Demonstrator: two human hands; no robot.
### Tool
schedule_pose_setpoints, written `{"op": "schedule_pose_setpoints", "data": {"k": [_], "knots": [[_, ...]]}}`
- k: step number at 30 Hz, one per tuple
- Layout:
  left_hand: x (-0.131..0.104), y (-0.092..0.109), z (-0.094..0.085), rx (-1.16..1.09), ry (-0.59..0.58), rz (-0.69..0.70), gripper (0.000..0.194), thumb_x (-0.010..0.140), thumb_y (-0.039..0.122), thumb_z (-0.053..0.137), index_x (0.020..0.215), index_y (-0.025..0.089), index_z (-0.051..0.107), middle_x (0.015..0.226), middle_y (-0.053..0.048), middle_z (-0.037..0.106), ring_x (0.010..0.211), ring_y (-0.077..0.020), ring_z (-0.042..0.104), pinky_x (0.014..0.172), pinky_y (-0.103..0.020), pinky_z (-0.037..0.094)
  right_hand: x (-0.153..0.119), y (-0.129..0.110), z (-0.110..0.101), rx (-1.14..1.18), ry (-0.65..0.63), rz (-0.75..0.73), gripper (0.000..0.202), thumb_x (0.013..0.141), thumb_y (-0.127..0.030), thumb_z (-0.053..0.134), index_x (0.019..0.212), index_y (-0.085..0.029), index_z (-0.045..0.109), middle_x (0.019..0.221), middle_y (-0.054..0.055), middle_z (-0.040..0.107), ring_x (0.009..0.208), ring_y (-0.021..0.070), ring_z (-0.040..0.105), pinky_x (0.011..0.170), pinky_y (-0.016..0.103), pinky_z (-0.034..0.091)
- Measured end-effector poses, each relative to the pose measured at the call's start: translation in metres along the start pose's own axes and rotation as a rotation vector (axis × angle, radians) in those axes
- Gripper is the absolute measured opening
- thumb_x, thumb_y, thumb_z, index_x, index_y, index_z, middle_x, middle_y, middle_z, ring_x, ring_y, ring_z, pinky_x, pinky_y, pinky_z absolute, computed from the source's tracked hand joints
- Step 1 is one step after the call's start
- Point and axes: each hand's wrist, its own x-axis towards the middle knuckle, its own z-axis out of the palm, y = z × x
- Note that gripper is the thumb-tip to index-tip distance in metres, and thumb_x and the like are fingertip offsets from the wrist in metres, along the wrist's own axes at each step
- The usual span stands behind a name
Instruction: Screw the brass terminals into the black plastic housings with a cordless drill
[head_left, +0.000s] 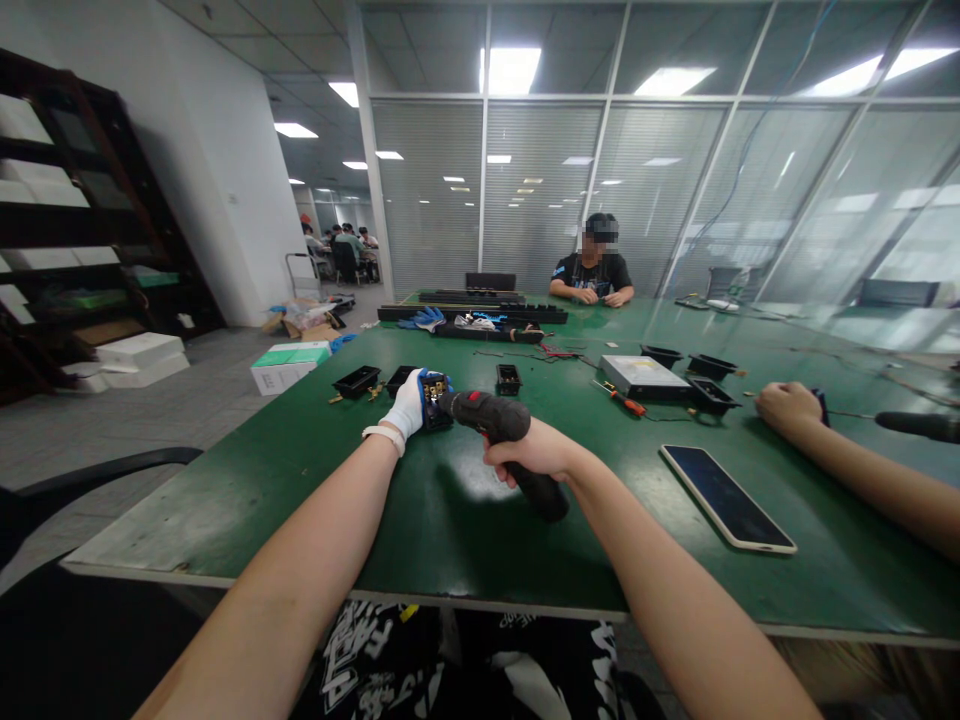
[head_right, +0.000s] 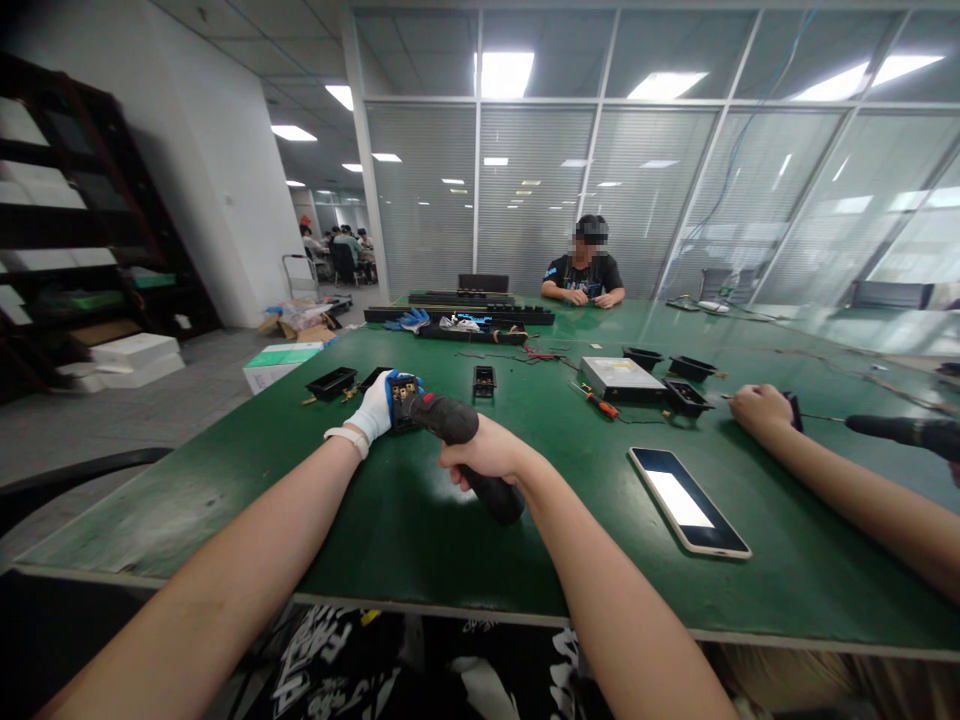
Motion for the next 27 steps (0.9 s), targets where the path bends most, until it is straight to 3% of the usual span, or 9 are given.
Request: {"op": "schedule_pose_setpoints", "data": {"k": [9, 27], "knots": [[0.0016, -0.0003, 0.0002, -0.013, -0.017, -0.002, 0.033, 0.1, 0.033, 0.062, 0.114, 0.009, 0.079, 0.078, -0.012, 0.08, 0.068, -0.03, 0.08, 0.076, -0.043, 0.069, 0.0, 0.0, 0.0001, -0.015, -0.002, -0.009, 0.016, 0.071, -0.015, 0.076, 0.074, -0.02, 0.061, 0.058, 0.001, 0.069, 0.048, 0.015, 0.062, 0.046, 0.024, 0.053], [0.0073, 0.0, -0.0051, 0.011, -0.038, 0.003, 0.033, 0.107, 0.03, 0.05, 0.101, 0.013, 0.077, 0.074, -0.011, 0.078, 0.069, -0.0276, 0.081, 0.075, -0.039, 0.069, -0.0005, 0.001, -0.0007, -0.023, -0.004, -0.033, 0.012, 0.069, -0.017, 0.076, 0.072, -0.019, 0.064, 0.058, 0.001, 0.071, 0.047, 0.0145, 0.062, 0.046, 0.023, 0.052]]}}
